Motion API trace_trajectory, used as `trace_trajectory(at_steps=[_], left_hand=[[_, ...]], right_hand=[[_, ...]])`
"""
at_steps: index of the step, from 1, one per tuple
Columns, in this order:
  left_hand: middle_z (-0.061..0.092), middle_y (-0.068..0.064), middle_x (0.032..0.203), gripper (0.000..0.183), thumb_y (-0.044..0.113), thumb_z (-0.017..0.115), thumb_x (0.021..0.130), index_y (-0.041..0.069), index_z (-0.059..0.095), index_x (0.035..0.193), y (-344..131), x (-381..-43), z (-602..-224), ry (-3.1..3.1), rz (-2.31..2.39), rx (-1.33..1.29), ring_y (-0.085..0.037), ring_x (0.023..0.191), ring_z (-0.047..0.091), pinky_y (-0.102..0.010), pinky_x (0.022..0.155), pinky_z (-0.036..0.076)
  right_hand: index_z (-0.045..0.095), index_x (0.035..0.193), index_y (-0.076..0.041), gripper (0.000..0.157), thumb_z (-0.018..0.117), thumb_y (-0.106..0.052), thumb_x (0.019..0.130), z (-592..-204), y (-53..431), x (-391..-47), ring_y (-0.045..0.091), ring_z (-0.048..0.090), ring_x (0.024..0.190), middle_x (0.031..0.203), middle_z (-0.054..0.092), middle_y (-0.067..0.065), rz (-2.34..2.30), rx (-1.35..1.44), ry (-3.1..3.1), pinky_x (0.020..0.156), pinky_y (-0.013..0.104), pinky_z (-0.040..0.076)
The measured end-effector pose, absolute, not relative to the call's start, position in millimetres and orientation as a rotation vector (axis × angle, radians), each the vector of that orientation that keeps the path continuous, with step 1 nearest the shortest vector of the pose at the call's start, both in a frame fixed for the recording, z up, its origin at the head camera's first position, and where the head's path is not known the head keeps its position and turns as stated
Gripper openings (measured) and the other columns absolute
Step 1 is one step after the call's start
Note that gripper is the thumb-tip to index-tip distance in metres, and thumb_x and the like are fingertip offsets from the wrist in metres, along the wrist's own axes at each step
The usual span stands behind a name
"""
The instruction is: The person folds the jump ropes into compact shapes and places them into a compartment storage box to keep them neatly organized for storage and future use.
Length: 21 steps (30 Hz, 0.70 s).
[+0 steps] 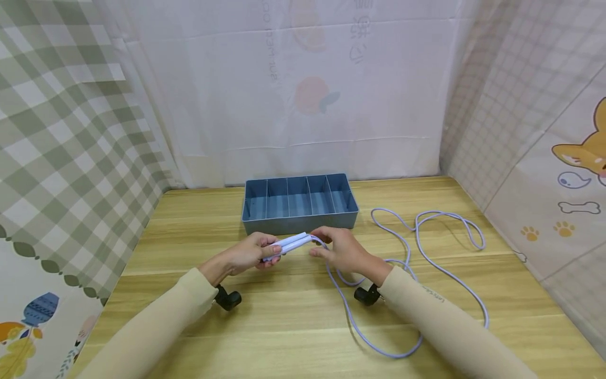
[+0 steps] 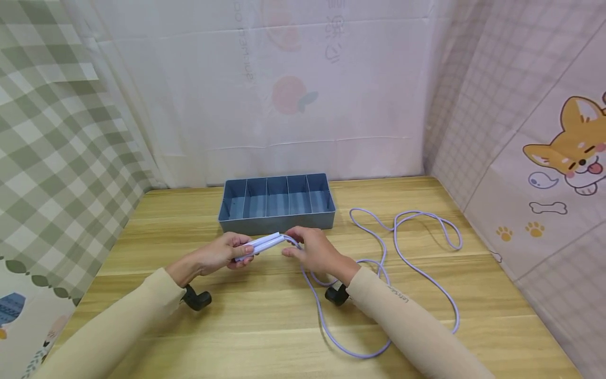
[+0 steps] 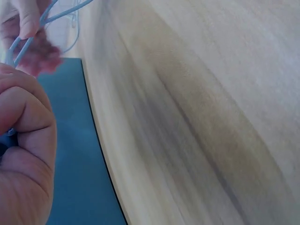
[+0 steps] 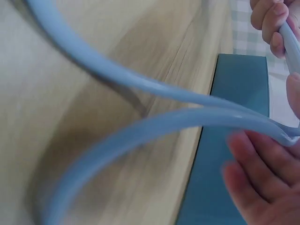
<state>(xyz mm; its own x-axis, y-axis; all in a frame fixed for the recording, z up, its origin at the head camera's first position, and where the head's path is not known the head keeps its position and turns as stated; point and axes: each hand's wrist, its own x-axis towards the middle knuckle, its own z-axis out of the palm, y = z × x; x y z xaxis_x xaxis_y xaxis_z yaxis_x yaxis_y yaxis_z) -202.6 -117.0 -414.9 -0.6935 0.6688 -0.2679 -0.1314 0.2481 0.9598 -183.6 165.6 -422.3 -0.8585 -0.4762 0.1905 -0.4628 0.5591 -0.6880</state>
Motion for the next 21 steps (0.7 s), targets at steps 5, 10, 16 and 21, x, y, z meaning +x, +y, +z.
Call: trace_trajectory(at_steps=[5, 10, 16, 21], left_hand=[[0.059, -0.005, 0.077, 0.033, 0.014, 0.049, 0.11, -0.017, 0.054, 0.121, -122.8, -204.1, -413.4, 1.853, 1.524, 0.513, -0.011, 0.062, 0.049, -0.023, 0.052, 0.035], [0.059, -0.006, 0.076, 0.033, 0.013, 0.05, 0.11, -0.018, 0.054, 0.12, -129.1, -204.6, -413.1, 1.856, 1.524, 0.527, -0.012, 0.06, 0.051, -0.023, 0.05, 0.038], [0.057, -0.005, 0.076, 0.033, 0.014, 0.049, 0.11, -0.017, 0.054, 0.114, -132.1, -202.3, -411.7, 1.823, 1.53, 0.537, -0.012, 0.061, 0.049, -0.023, 0.05, 0.037], [0.054, -0.003, 0.078, 0.034, 0.016, 0.047, 0.111, -0.016, 0.054, 0.113, -133.8, -199.9, -409.3, 1.767, 1.586, 0.511, -0.011, 0.062, 0.045, -0.022, 0.053, 0.031]], right_hand=[[0.072, 0.093, -0.011, 0.015, 0.066, -0.022, 0.102, -426.3, 177.3, -188.0, 0.012, 0.059, 0.071, 0.085, 0.073, 0.0, -1.277, -0.759, 2.54, 0.065, 0.026, 0.048], [0.063, 0.094, 0.005, 0.027, 0.06, -0.019, 0.106, -423.2, 191.2, -193.0, 0.023, 0.064, 0.066, 0.074, 0.068, 0.009, -1.429, -0.606, 2.369, 0.062, 0.024, 0.045], [0.061, 0.1, 0.01, 0.026, 0.055, -0.015, 0.108, -418.4, 203.7, -196.5, 0.026, 0.056, 0.059, 0.066, 0.053, 0.008, -1.509, -0.509, 2.374, 0.055, 0.031, 0.047], [0.068, 0.101, 0.004, 0.024, 0.056, -0.017, 0.107, -423.0, 214.1, -198.5, 0.013, 0.042, 0.053, 0.061, 0.045, 0.001, -1.42, -0.541, 2.508, 0.05, 0.025, 0.033]])
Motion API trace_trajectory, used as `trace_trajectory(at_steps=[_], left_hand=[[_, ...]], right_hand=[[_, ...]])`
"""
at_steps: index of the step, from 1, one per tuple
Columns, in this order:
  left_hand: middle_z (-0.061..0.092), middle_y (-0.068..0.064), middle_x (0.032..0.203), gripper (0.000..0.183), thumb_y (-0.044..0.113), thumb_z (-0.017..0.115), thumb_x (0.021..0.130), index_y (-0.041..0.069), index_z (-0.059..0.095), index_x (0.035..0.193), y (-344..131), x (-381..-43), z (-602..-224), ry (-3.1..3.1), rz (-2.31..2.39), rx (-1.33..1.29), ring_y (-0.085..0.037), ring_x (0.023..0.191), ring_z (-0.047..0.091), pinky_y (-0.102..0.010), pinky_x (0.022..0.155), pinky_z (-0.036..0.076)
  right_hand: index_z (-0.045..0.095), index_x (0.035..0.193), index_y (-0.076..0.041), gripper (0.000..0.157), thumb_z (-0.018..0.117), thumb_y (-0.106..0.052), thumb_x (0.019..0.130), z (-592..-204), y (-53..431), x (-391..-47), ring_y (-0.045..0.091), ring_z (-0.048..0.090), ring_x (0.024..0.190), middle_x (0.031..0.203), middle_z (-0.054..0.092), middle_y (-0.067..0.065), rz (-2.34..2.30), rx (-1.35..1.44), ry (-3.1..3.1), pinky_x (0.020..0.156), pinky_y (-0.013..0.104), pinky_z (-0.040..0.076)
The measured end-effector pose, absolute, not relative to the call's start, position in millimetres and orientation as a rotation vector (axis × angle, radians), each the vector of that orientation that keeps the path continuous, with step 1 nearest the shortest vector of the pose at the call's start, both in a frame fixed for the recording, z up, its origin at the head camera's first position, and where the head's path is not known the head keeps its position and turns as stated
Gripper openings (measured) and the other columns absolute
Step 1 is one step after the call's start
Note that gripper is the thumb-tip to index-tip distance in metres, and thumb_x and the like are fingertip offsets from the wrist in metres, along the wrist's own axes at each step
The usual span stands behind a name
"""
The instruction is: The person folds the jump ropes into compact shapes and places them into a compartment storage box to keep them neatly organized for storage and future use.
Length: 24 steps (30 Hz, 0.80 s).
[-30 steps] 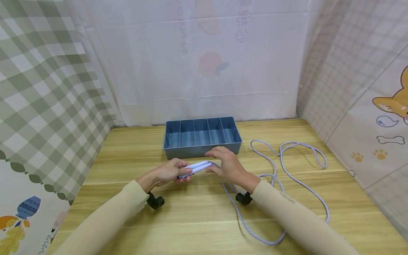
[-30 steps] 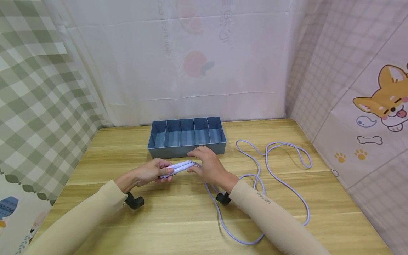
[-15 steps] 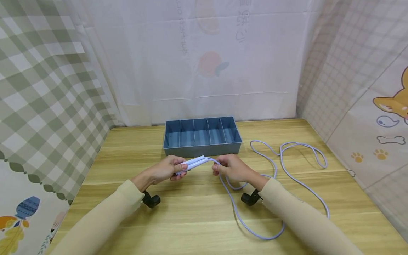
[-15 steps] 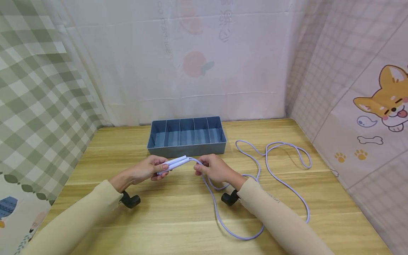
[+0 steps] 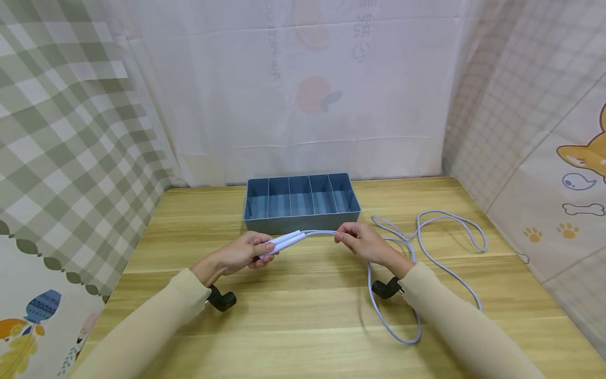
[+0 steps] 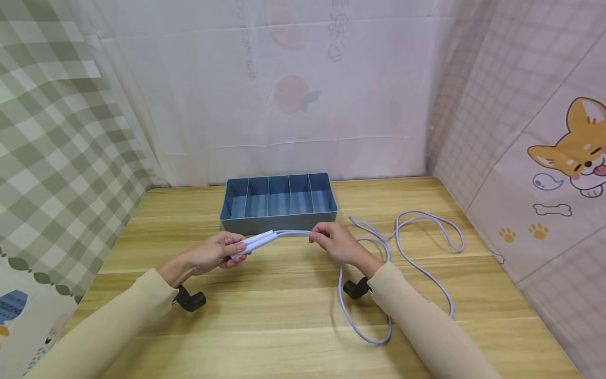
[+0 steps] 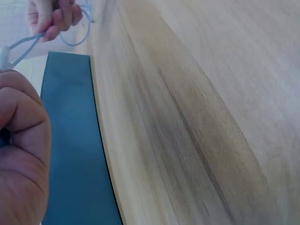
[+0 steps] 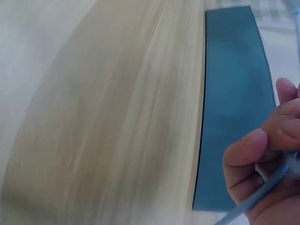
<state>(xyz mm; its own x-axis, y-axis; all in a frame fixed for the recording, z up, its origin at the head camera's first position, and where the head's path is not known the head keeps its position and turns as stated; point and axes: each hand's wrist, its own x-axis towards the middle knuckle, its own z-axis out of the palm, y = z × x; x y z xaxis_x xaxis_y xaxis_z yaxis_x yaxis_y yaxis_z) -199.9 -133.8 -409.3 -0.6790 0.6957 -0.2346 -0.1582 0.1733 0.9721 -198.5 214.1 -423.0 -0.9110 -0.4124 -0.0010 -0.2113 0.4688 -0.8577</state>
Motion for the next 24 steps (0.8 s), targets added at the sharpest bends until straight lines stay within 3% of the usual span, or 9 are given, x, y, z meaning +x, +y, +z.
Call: trace_trajectory(at_steps=[9, 19, 24], left_hand=[[0.053, -0.002, 0.078, 0.027, 0.013, 0.043, 0.112, -0.01, 0.056, 0.11, -132.9, -197.1, -407.5, 1.686, 1.708, 0.495, -0.009, 0.063, 0.044, -0.019, 0.054, 0.033], [0.05, -0.001, 0.077, 0.021, 0.01, 0.039, 0.112, -0.004, 0.053, 0.105, -123.2, -192.8, -404.2, 1.623, 1.903, 0.468, -0.006, 0.061, 0.042, -0.017, 0.052, 0.033], [0.05, -0.003, 0.077, 0.022, 0.012, 0.039, 0.112, -0.006, 0.051, 0.111, -115.6, -190.0, -401.2, 1.627, 2.009, 0.417, -0.007, 0.06, 0.041, -0.017, 0.052, 0.034]], right_hand=[[0.072, 0.099, 0.003, 0.023, 0.053, -0.009, 0.107, -431.1, 221.8, -200.0, 0.007, 0.035, 0.05, 0.065, 0.048, -0.001, -1.383, -0.66, 2.624, 0.047, 0.022, 0.028], [0.071, 0.089, 0.0, 0.025, 0.062, -0.018, 0.104, -437.4, 208.1, -188.6, 0.01, 0.038, 0.051, 0.062, 0.05, -0.002, -1.271, -0.414, 2.893, 0.048, 0.025, 0.032], [0.075, 0.111, 0.002, 0.022, 0.055, -0.003, 0.105, -437.4, 196.3, -177.8, 0.01, 0.033, 0.052, 0.063, 0.049, 0.004, -1.169, -0.454, 2.918, 0.047, 0.024, 0.03]])
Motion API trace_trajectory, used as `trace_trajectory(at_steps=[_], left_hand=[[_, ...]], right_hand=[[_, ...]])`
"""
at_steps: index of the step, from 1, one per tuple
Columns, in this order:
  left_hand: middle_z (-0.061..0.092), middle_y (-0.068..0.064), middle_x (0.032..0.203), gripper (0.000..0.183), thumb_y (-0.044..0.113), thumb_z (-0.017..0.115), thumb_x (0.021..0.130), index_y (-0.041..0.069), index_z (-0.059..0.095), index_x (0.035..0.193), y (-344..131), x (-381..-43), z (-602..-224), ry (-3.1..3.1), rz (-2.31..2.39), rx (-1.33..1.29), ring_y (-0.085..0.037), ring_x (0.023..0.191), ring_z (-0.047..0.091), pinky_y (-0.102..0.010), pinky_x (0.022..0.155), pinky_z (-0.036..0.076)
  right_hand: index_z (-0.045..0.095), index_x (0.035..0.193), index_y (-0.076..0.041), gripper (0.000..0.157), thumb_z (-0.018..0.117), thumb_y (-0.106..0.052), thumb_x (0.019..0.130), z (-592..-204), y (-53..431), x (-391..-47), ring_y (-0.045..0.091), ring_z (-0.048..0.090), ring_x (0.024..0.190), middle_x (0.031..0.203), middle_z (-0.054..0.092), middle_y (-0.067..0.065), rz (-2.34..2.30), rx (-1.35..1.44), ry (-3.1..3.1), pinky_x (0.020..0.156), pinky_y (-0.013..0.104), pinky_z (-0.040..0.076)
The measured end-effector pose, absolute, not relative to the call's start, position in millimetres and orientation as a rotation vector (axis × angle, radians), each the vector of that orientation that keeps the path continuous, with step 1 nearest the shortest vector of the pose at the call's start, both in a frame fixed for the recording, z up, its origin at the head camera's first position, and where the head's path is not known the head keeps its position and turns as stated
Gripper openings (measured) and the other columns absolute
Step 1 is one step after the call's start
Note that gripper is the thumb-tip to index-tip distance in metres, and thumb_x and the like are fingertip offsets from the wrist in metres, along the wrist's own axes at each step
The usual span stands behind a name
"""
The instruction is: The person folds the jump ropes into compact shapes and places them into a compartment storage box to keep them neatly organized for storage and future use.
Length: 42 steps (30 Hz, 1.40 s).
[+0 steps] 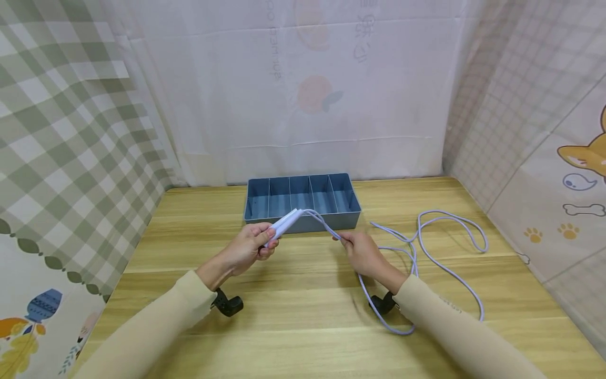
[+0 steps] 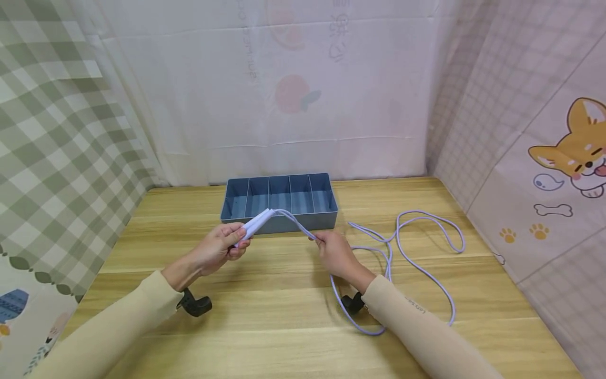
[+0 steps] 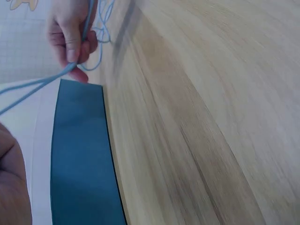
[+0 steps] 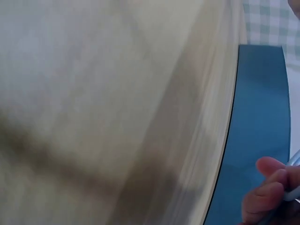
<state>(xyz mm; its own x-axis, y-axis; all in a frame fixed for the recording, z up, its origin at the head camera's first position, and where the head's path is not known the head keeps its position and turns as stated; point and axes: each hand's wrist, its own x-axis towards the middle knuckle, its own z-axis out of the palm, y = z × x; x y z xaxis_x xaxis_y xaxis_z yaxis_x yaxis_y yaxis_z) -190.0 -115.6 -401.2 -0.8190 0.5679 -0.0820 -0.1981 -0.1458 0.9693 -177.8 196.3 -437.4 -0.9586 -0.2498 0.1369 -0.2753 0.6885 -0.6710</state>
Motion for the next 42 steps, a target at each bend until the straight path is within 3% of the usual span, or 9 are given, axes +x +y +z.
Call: trace_trajectory(at_steps=[4, 7, 9, 13, 18, 23, 32, 40, 42], left_hand=[[0.049, -0.004, 0.078, 0.024, 0.014, 0.038, 0.113, -0.007, 0.05, 0.114, -111.8, -188.4, -400.1, 1.654, 2.076, 0.361, -0.008, 0.06, 0.041, -0.018, 0.053, 0.034], [0.049, -0.003, 0.078, 0.026, 0.014, 0.037, 0.113, -0.009, 0.049, 0.111, -109.0, -188.3, -399.3, 1.664, 2.121, 0.319, -0.007, 0.06, 0.041, -0.017, 0.053, 0.034], [0.049, -0.003, 0.078, 0.026, 0.014, 0.037, 0.113, -0.009, 0.049, 0.111, -107.4, -188.5, -398.2, 1.669, 2.165, 0.283, -0.007, 0.061, 0.041, -0.017, 0.052, 0.034], [0.049, -0.003, 0.079, 0.026, 0.014, 0.037, 0.113, -0.01, 0.047, 0.114, -104.9, -188.6, -394.9, 1.697, 2.232, 0.221, -0.007, 0.062, 0.04, -0.016, 0.052, 0.033], [0.049, -0.004, 0.08, 0.03, 0.015, 0.038, 0.113, -0.013, 0.047, 0.118, -99.1, -186.9, -390.8, 1.812, 2.188, 0.203, -0.009, 0.063, 0.041, -0.018, 0.054, 0.035], [0.051, -0.006, 0.08, 0.027, 0.014, 0.043, 0.112, -0.011, 0.052, 0.114, -87.6, -184.9, -388.4, 2.005, 2.053, 0.284, -0.01, 0.063, 0.044, -0.018, 0.053, 0.035], [0.054, -0.002, 0.071, 0.02, 0.017, 0.054, 0.108, 0.005, 0.06, 0.093, -78.5, -180.5, -394.5, 2.511, 1.532, 0.538, -0.012, 0.056, 0.04, -0.023, 0.049, 0.031], [0.053, 0.0, 0.069, 0.021, 0.015, 0.055, 0.108, 0.006, 0.06, 0.09, -77.6, -179.5, -396.5, 2.576, 1.467, 0.586, -0.011, 0.053, 0.039, -0.023, 0.048, 0.03], [0.053, -0.001, 0.07, 0.022, 0.016, 0.054, 0.108, 0.006, 0.06, 0.09, -79.8, -180.2, -396.9, 2.545, 1.5, 0.551, -0.011, 0.054, 0.039, -0.023, 0.048, 0.03]], right_hand=[[0.074, 0.115, 0.003, 0.023, 0.054, 0.001, 0.103, -438.8, 189.7, -170.9, 0.016, 0.052, 0.063, 0.088, 0.072, 0.016, 1.033, 0.478, -2.874, 0.053, 0.028, 0.041], [0.072, 0.114, 0.003, 0.021, 0.054, -0.001, 0.104, -440.6, 185.8, -165.7, 0.025, 0.07, 0.087, 0.11, 0.075, 0.017, 0.903, 0.485, -2.887, 0.07, 0.036, 0.05], [0.072, 0.114, 0.001, 0.021, 0.054, -0.001, 0.104, -441.8, 183.4, -161.9, 0.029, 0.072, 0.1, 0.109, 0.075, 0.016, 0.822, 0.488, -2.903, 0.081, 0.042, 0.049], [0.071, 0.109, -0.003, 0.019, 0.055, 0.001, 0.102, -442.4, 177.5, -154.2, 0.028, 0.072, 0.087, 0.089, 0.075, 0.01, 0.761, 0.488, -2.908, 0.085, 0.049, 0.046], [0.067, 0.088, -0.006, 0.023, 0.054, 0.014, 0.087, -437.8, 168.1, -143.2, 0.022, 0.065, 0.067, 0.08, 0.073, 0.006, 0.541, 0.606, -2.844, 0.066, 0.036, 0.039], [0.05, 0.072, -0.013, 0.028, 0.053, 0.015, 0.076, -426.4, 156.9, -137.3, 0.015, 0.043, 0.049, 0.058, 0.047, -0.002, 0.164, 0.895, -2.652, 0.057, 0.03, 0.023], [0.06, 0.074, -0.015, 0.023, 0.07, 0.005, 0.08, -401.7, 147.7, -136.3, 0.009, 0.051, 0.054, 0.063, 0.058, -0.004, 0.114, 1.16, -2.497, 0.056, 0.024, 0.024], [0.059, 0.077, -0.012, 0.022, 0.066, -0.007, 0.097, -397.9, 154.2, -149.1, 0.01, 0.047, 0.054, 0.064, 0.057, -0.006, 0.486, 0.914, -2.53, 0.056, 0.029, 0.032], [0.062, 0.081, -0.01, 0.018, 0.064, -0.004, 0.098, -399.5, 158.2, -152.8, 0.011, 0.05, 0.056, 0.069, 0.064, -0.002, 0.521, 0.84, -2.546, 0.056, 0.03, 0.031]])
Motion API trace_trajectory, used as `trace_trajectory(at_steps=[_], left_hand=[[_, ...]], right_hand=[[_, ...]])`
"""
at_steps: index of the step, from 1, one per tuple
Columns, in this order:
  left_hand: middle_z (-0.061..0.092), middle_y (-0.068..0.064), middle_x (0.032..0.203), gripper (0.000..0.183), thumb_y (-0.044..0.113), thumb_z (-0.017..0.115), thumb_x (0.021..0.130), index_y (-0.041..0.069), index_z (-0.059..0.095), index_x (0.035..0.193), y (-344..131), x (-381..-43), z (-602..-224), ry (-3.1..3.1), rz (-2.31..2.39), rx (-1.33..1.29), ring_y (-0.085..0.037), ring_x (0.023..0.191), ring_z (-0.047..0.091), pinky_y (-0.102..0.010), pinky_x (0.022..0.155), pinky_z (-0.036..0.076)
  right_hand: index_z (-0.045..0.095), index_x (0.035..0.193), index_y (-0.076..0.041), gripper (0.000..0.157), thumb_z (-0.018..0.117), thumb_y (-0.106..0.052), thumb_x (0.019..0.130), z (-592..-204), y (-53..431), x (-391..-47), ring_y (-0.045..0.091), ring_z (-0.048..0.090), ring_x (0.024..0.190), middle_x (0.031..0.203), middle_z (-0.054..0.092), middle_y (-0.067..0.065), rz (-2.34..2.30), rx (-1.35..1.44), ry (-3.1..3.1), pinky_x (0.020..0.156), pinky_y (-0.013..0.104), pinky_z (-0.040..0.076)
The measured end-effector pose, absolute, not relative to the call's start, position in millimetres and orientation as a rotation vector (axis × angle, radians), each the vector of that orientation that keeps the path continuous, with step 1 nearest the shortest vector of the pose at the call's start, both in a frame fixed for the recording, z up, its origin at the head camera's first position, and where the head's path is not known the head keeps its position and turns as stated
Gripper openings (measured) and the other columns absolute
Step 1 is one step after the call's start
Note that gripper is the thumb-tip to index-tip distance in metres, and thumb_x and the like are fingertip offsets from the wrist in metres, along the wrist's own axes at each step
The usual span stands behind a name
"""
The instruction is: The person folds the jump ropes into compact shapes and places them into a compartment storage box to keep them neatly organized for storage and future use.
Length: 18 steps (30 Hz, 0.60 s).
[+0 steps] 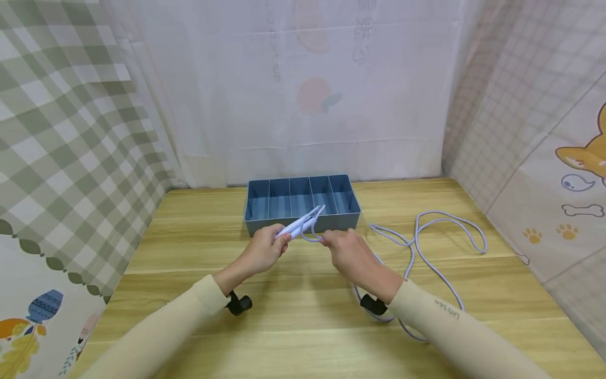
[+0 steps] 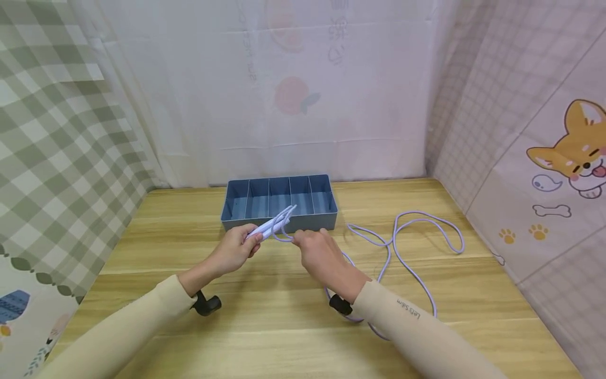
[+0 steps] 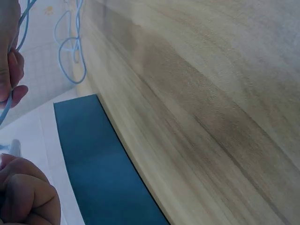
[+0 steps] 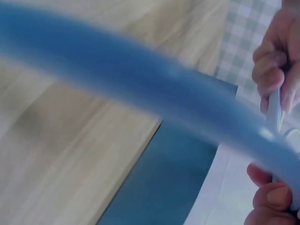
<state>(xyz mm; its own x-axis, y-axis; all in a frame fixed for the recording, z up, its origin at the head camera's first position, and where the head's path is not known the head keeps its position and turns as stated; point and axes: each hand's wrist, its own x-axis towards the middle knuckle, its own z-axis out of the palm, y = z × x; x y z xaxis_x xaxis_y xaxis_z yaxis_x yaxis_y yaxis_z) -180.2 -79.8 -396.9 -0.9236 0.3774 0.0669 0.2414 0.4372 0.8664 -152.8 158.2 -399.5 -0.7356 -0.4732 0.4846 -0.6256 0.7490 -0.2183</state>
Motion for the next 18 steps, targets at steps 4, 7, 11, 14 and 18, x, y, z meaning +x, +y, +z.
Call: trace_trajectory(at_steps=[4, 7, 11, 14, 18], left_hand=[[0.053, -0.004, 0.072, 0.021, 0.015, 0.052, 0.109, 0.003, 0.061, 0.094, -88.8, -183.5, -395.9, 2.441, 1.604, 0.49, -0.013, 0.058, 0.041, -0.022, 0.05, 0.031], [0.054, -0.006, 0.074, 0.02, 0.013, 0.051, 0.109, 0.0, 0.061, 0.098, -96.8, -183.8, -390.9, 2.341, 1.637, 0.475, -0.013, 0.06, 0.041, -0.021, 0.05, 0.03], [0.052, -0.005, 0.076, 0.024, 0.013, 0.045, 0.111, -0.005, 0.058, 0.102, -107.1, -182.5, -384.1, 2.091, 1.697, 0.559, -0.011, 0.061, 0.041, -0.02, 0.05, 0.029], [0.048, -0.003, 0.075, 0.027, 0.013, 0.04, 0.112, -0.008, 0.053, 0.102, -112.3, -179.8, -379.3, 1.806, 1.782, 0.656, -0.009, 0.059, 0.04, -0.02, 0.05, 0.027], [0.046, 0.0, 0.074, 0.027, 0.014, 0.036, 0.113, -0.005, 0.051, 0.102, -109.2, -175.4, -377.2, 1.464, 1.865, 0.743, -0.006, 0.057, 0.038, -0.021, 0.05, 0.023]], right_hand=[[0.061, 0.078, -0.009, 0.021, 0.064, -0.002, 0.097, -404.4, 167.4, -161.5, 0.011, 0.051, 0.057, 0.071, 0.064, 0.002, 0.524, 0.745, -2.592, 0.055, 0.03, 0.041], [0.059, 0.075, -0.008, 0.023, 0.066, -0.004, 0.097, -411.7, 177.7, -170.5, 0.013, 0.046, 0.054, 0.063, 0.055, 0.002, 0.505, 0.66, -2.612, 0.051, 0.031, 0.045], [0.059, 0.075, -0.008, 0.024, 0.067, -0.008, 0.097, -420.3, 193.2, -182.4, 0.018, 0.044, 0.053, 0.06, 0.044, 0.002, 0.512, 0.536, -2.65, 0.049, 0.035, 0.043], [0.059, 0.074, -0.01, 0.026, 0.065, -0.01, 0.099, -424.7, 201.4, -188.9, 0.022, 0.049, 0.055, 0.061, 0.045, 0.002, 0.524, 0.494, -2.671, 0.051, 0.038, 0.044], [0.057, 0.074, -0.008, 0.025, 0.064, -0.006, 0.098, -431.8, 200.9, -191.7, 0.027, 0.053, 0.056, 0.061, 0.049, 0.006, 0.438, 0.54, -2.629, 0.052, 0.041, 0.044]])
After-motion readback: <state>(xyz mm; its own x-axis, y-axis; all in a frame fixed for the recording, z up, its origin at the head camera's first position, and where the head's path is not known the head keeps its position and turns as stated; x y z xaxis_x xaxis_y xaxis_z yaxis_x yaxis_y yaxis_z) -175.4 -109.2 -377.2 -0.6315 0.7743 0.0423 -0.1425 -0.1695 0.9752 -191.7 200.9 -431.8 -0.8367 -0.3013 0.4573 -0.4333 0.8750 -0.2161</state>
